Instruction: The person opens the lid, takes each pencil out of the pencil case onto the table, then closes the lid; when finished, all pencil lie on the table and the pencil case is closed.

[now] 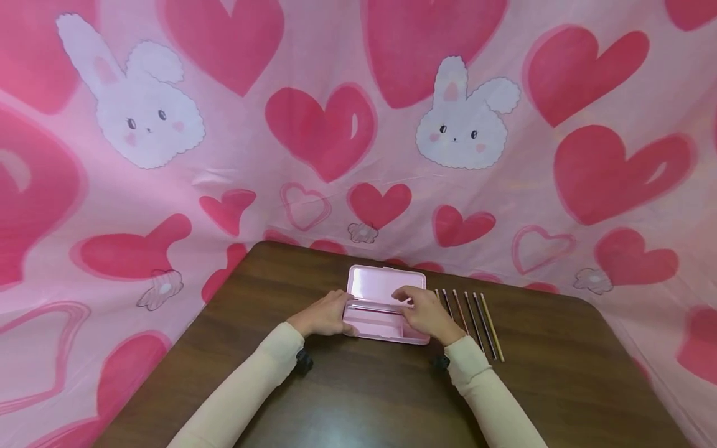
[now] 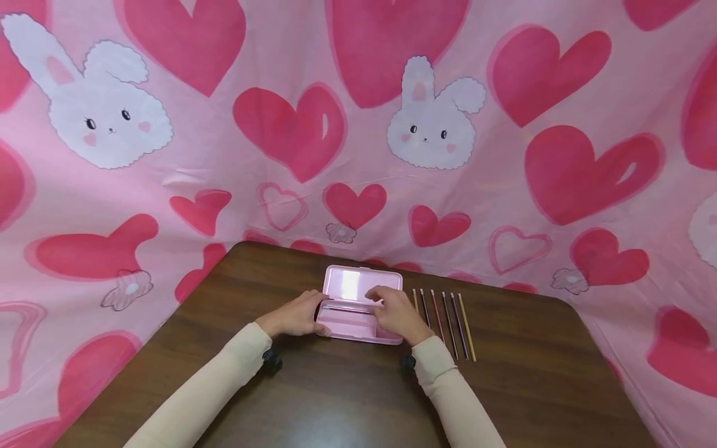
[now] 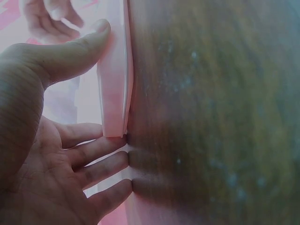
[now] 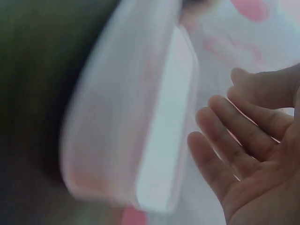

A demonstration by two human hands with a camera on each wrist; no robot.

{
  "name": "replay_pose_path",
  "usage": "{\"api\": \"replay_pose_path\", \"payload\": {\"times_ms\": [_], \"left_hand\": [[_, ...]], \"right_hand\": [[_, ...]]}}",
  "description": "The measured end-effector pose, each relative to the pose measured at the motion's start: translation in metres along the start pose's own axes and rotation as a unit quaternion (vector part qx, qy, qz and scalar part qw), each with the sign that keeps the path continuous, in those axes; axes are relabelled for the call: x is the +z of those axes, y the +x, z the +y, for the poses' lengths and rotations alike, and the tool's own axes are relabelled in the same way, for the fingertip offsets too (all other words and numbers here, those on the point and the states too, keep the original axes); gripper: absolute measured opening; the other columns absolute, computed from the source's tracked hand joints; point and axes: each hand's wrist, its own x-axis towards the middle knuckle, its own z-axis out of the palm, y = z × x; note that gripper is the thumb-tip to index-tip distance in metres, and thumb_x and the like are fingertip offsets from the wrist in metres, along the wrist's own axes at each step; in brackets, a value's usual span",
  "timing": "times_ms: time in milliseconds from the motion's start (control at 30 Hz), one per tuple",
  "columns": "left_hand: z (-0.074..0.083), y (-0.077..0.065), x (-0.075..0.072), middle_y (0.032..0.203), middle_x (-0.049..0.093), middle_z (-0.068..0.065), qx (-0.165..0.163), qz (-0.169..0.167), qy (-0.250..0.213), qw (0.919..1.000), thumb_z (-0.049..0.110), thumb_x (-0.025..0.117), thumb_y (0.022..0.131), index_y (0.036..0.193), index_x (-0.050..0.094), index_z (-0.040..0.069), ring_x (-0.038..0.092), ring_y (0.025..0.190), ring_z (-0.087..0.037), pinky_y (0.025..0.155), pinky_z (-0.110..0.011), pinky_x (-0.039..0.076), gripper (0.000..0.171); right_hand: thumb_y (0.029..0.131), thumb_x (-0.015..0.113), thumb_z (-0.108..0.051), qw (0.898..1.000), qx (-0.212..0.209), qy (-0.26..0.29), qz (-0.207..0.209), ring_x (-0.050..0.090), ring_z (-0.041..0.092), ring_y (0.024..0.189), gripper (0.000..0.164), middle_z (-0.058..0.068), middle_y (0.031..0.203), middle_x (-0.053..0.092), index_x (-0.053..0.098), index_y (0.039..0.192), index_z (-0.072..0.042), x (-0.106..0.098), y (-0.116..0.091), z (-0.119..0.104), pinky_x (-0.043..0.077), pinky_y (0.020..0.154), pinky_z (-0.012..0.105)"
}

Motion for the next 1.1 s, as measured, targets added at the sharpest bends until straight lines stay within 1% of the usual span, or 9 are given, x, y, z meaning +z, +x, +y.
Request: {"api": "replay_pose_path", "payload": {"times_ms": [100, 200, 300, 433, 500, 600, 733, 933, 1100], "left_hand": [[0.000, 0.000, 0.000, 0.134, 0.057, -0.013, 0.000, 0.002, 0.001, 1.0000, 0.050, 0.086, 0.076, 0.142, 0.051, 0.002, 0.051, 0.128, -0.029, 0.112, -0.046, 0.043, 0.090], [-0.001, 0.001, 0.000, 0.133, 0.057, -0.012, -0.007, 0.002, -0.001, 1.0000, 0.051, 0.086, 0.075, 0.142, 0.051, 0.003, 0.051, 0.127, -0.027, 0.112, -0.045, 0.043, 0.089], [-0.001, 0.000, -0.001, 0.132, 0.057, -0.012, -0.011, 0.000, -0.003, 0.9999, 0.051, 0.086, 0.075, 0.142, 0.051, 0.004, 0.051, 0.126, -0.027, 0.111, -0.045, 0.044, 0.089], [-0.001, 0.001, -0.002, 0.134, 0.057, -0.012, -0.012, -0.003, -0.003, 0.9999, 0.052, 0.086, 0.075, 0.143, 0.050, 0.004, 0.051, 0.127, -0.027, 0.112, -0.045, 0.043, 0.091], [0.000, 0.001, -0.002, 0.134, 0.057, -0.012, -0.013, -0.004, -0.004, 0.9999, 0.052, 0.086, 0.075, 0.144, 0.050, 0.004, 0.050, 0.128, -0.027, 0.112, -0.046, 0.043, 0.092], [0.000, 0.001, -0.001, 0.135, 0.057, -0.012, -0.012, -0.006, -0.006, 0.9999, 0.052, 0.086, 0.075, 0.144, 0.050, 0.004, 0.050, 0.128, -0.027, 0.112, -0.046, 0.043, 0.091], [-0.001, 0.002, -0.001, 0.135, 0.056, -0.011, -0.013, -0.011, -0.008, 0.9998, 0.052, 0.085, 0.075, 0.144, 0.049, 0.005, 0.050, 0.127, -0.025, 0.113, -0.046, 0.043, 0.091], [-0.001, 0.002, 0.000, 0.135, 0.056, -0.011, -0.017, -0.012, -0.012, 0.9997, 0.053, 0.085, 0.075, 0.144, 0.049, 0.004, 0.050, 0.126, -0.025, 0.112, -0.047, 0.043, 0.092], [-0.002, 0.002, -0.001, 0.135, 0.056, -0.011, -0.016, -0.012, -0.014, 0.9997, 0.053, 0.085, 0.075, 0.145, 0.048, 0.005, 0.049, 0.126, -0.025, 0.113, -0.046, 0.043, 0.093]], "right_hand": [[0.087, 0.074, -0.008, 0.999, -0.017, -0.022, -0.040, 0.072, 0.023, 0.099, 0.022, 0.006, 0.107, 0.076, 0.073, 0.109, -0.008, 0.014, 0.000, -0.006, 0.058, 0.092, 0.045], [0.088, 0.073, -0.009, 0.997, -0.019, -0.027, -0.075, 0.072, 0.024, 0.104, 0.024, 0.008, 0.110, 0.076, 0.072, 0.112, -0.006, 0.020, 0.000, -0.008, 0.056, 0.098, 0.046], [0.088, 0.073, -0.008, 0.996, -0.018, -0.032, -0.085, 0.071, 0.025, 0.106, 0.027, 0.010, 0.113, 0.076, 0.071, 0.115, -0.004, 0.023, -0.001, -0.006, 0.054, 0.100, 0.046], [0.089, 0.073, -0.008, 0.995, -0.008, -0.039, -0.091, 0.070, 0.026, 0.107, 0.029, 0.010, 0.115, 0.075, 0.071, 0.117, -0.005, 0.024, -0.001, -0.003, 0.053, 0.102, 0.047], [0.088, 0.072, -0.007, 0.995, -0.011, -0.043, -0.094, 0.070, 0.027, 0.106, 0.028, 0.010, 0.114, 0.075, 0.071, 0.116, -0.005, 0.024, -0.001, -0.001, 0.053, 0.102, 0.047], [0.088, 0.072, -0.004, 0.993, -0.014, -0.046, -0.106, 0.068, 0.024, 0.097, 0.027, 0.010, 0.107, 0.074, 0.071, 0.114, -0.004, 0.023, -0.002, 0.001, 0.055, 0.098, 0.045], [0.087, 0.071, -0.002, 0.992, -0.005, -0.044, -0.117, 0.061, 0.015, 0.083, 0.022, 0.005, 0.094, 0.070, 0.070, 0.109, -0.006, 0.024, -0.003, 0.002, 0.057, 0.086, 0.039], [0.088, 0.069, 0.000, 0.991, -0.009, -0.037, -0.130, 0.056, 0.013, 0.081, 0.016, 0.002, 0.086, 0.065, 0.071, 0.103, -0.006, 0.026, -0.003, 0.002, 0.055, 0.083, 0.036], [0.089, 0.068, 0.002, 0.990, -0.013, -0.023, -0.137, 0.055, 0.010, 0.075, 0.012, -0.001, 0.079, 0.062, 0.071, 0.096, -0.008, 0.025, -0.001, 0.003, 0.052, 0.075, 0.030]]}}
